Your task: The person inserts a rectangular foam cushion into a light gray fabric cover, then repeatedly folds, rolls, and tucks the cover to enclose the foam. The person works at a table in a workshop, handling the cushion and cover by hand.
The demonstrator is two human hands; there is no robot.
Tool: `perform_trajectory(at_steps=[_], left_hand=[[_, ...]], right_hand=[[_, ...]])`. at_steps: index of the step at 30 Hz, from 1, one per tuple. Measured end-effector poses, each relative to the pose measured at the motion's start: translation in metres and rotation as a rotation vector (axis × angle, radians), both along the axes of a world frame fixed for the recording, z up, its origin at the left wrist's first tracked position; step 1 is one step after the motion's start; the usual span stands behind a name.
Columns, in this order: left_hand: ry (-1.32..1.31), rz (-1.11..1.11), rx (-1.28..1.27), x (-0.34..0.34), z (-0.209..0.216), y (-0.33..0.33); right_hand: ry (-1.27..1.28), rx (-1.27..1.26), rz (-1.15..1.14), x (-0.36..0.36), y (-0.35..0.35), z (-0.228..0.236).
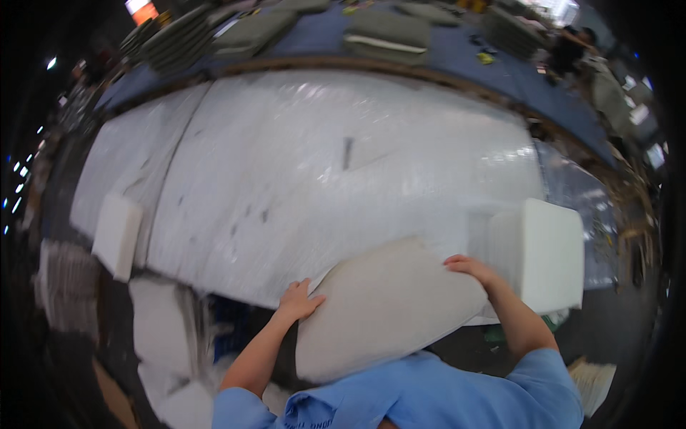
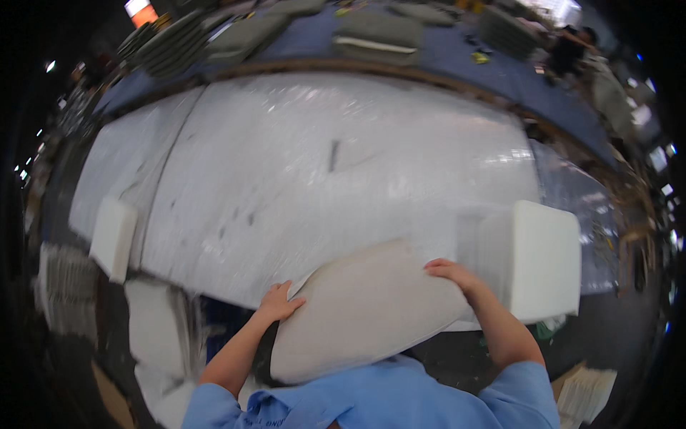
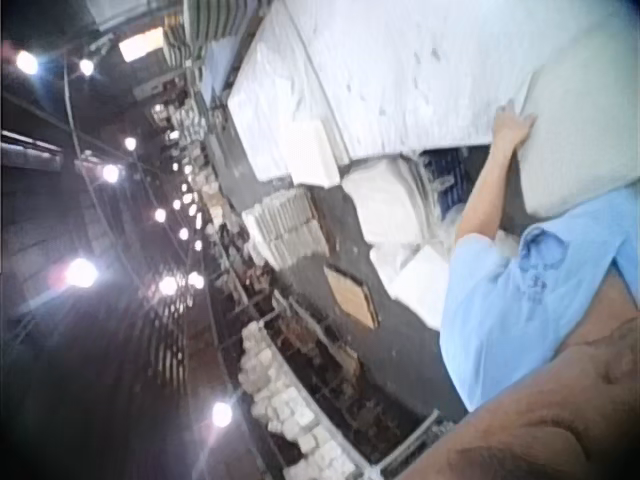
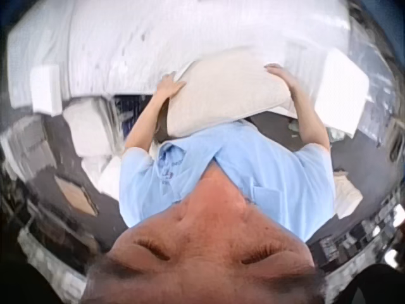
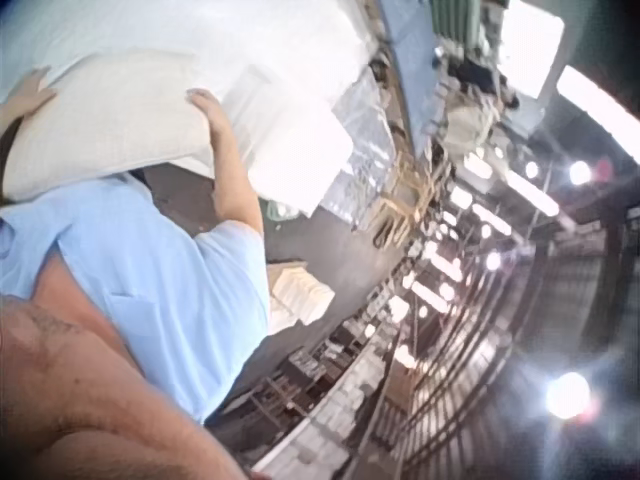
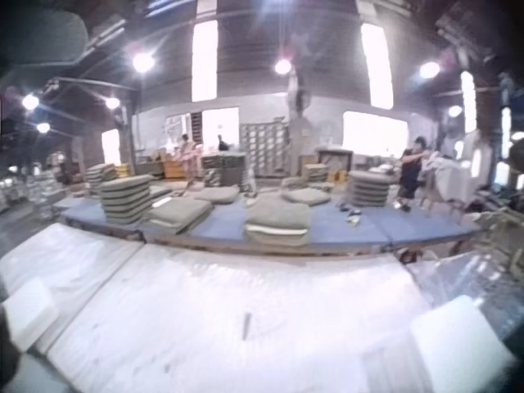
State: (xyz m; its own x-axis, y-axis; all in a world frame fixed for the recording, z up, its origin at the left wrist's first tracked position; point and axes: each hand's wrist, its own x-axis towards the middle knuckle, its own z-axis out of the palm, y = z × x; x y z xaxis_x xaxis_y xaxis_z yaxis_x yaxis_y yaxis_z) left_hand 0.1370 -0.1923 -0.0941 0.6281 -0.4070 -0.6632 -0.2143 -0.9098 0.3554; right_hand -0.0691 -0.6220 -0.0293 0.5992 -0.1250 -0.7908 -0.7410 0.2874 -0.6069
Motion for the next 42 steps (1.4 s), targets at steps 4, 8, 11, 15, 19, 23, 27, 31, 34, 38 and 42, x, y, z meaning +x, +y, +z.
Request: perform_trajectory(at_steps=[4, 8, 11, 15, 19, 23, 27, 31, 34, 38, 42], left_hand=[[-0.040, -0.106, -0.024, 0.027, -0.063, -0.057], [-0.275, -0.047, -0.173, 0.013, -0.069, -0.075], [-0.343, 0.092, -0.316, 0.014, -0.079, -0.074], [-0.269, 0.264, -0.511, 0.003, -0.085, -0.077], [-0.281, 0.369, -0.555, 0.006, -0.093, -0.067], [-0.219, 0.265, -0.518, 0.008, -0.101, -0.066], [-0.072, -0.029, -0.224, 0.024, -0.099, -0.097], [-0.186, 0.061, -0.150, 0.021, -0.108, -0.116], [-0.282, 0.173, -0.162, 0.020, -0.116, -0.121], [-0.309, 0.208, -0.210, 0.023, -0.130, -0.123], [-0.321, 0.218, -0.173, 0.030, -0.144, -0.124]], right_hand=[[0.111, -0.083, 0.050, 0.001, 0.006, 0.010], [0.156, -0.194, 0.131, -0.033, 0.019, 0.013], [0.192, -0.823, 0.830, 0.001, 0.026, 0.021], [-0.239, -0.961, 0.806, 0.080, 0.060, -0.042], [-0.265, -0.849, 0.911, 0.170, 0.131, -0.104], [0.068, -0.767, 0.987, 0.189, 0.155, -0.164], [0.081, -0.852, 0.559, 0.176, 0.169, -0.208], [-0.018, -0.853, 0.301, 0.178, 0.176, -0.196], [-0.044, -0.829, 0.249, 0.181, 0.175, -0.190], [-0.117, -0.859, 0.254, 0.185, 0.174, -0.205], [-0.142, -0.871, 0.228, 0.193, 0.176, -0.215]])
